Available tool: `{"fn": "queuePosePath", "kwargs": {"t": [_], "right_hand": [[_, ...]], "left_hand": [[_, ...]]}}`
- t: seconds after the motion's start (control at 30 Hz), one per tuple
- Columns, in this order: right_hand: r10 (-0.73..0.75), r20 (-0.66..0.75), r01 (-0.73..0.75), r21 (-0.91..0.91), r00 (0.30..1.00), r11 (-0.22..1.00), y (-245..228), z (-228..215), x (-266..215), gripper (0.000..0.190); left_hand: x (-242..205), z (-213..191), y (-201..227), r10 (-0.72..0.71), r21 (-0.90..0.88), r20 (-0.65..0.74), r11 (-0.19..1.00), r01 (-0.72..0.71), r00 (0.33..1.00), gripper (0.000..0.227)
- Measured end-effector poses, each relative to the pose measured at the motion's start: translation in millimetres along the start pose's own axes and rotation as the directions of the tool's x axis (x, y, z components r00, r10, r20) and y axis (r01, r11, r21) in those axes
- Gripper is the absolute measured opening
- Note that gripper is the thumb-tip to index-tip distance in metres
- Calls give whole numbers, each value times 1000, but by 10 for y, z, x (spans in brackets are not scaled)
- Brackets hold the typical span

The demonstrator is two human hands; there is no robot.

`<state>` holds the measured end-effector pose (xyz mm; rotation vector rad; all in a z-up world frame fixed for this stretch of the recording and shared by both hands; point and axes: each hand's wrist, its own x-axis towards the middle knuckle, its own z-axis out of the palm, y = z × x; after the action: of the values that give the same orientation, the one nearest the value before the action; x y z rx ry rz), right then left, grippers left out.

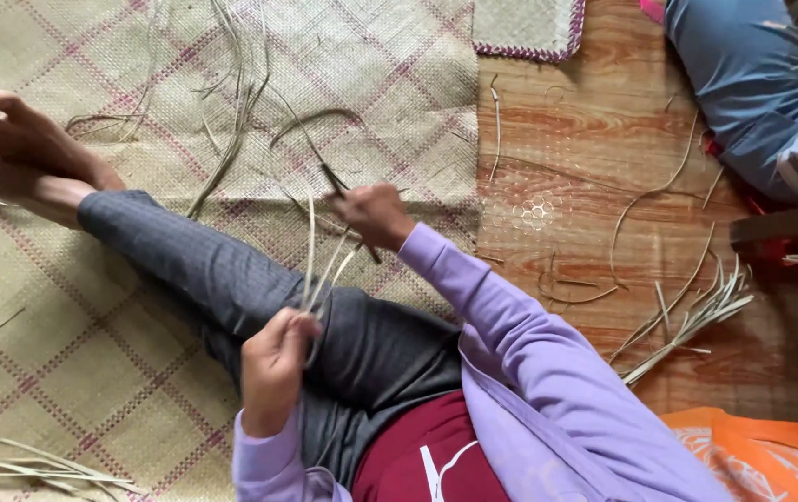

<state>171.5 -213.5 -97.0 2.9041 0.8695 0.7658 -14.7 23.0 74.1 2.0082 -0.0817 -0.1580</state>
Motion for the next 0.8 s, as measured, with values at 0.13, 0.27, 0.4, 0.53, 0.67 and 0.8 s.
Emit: {"fn": "queuePosePath", "kwargs": {"t": [0.13, 0.27, 0.4, 0.53, 0.67, 0.8], "right_hand": [[270, 128, -270, -21, 954, 963, 524, 404, -339, 37], [425, 219, -434, -9, 878, 901, 922, 506, -570, 48], [616, 165, -631, 55, 770, 774, 932, 564, -639, 65], [312, -82, -289, 210, 947, 934, 220, -384, -205, 50], [82, -197, 15, 443, 977, 896, -450, -791, -5, 31], [101, -201, 26, 548, 974, 836, -567, -1227, 157, 40]], "left_hand": [[-389, -468, -530, -86, -592, -117, 806, 0, 989, 21], [-563, -1229, -1136, -49, -896, -445, 11, -445, 894, 39], [-127, -1109, -552, -166, -777, -616, 291, -558, 770, 29], [340, -284, 162, -89, -351, -829, 852, -389, 553, 19], [490, 520, -55, 73, 152, -490, 988, 2, 869, 12], [494, 565, -121, 140, 188, -351, 979, -77, 926, 14]]}}
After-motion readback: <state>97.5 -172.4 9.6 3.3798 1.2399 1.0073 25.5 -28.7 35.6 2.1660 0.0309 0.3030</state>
